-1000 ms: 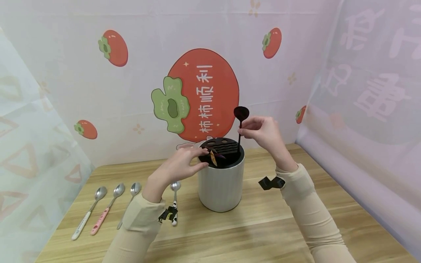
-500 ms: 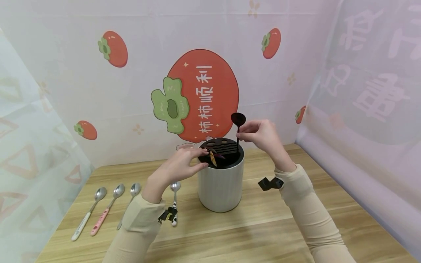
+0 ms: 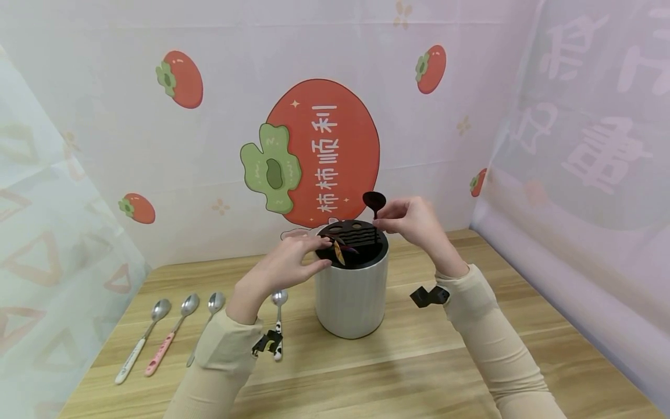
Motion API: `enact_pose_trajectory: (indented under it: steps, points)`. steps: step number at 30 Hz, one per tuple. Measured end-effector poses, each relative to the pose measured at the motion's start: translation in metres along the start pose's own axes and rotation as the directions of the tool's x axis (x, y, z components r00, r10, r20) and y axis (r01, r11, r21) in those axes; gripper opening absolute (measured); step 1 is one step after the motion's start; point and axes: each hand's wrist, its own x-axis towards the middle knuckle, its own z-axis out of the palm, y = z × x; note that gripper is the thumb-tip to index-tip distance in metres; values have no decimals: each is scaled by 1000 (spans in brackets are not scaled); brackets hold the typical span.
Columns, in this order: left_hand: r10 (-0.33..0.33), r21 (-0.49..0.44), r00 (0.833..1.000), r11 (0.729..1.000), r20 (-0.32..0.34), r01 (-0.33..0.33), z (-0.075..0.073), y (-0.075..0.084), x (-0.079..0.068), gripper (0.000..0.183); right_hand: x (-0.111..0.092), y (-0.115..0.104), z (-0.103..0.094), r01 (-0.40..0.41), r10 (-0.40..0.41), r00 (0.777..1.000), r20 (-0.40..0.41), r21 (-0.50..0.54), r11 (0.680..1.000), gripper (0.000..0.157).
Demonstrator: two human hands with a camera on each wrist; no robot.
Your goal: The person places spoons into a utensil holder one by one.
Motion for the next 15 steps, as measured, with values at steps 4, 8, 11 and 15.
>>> enact_pose_trajectory:
  steps: [4, 8, 11, 15]
  points:
    - [-16, 1, 1000, 1000, 7, 16, 0, 0, -1, 39, 0, 2, 0, -5, 6, 1000, 28, -36, 999, 12]
    - [-12, -1, 1000, 1000, 0, 12, 0, -1, 0, 38, -2, 6, -3, 7, -4, 999, 53, -62, 998, 13]
    - [1, 1, 1000, 1000, -14, -1, 1, -1, 0, 37, -5, 8, -6, 28, -21, 997, 79, -88, 996, 16]
    - [10, 6, 1000, 1000, -18, -10, 1, -2, 0, 37, -10, 9, -10, 35, -23, 995, 100, -119, 992, 17]
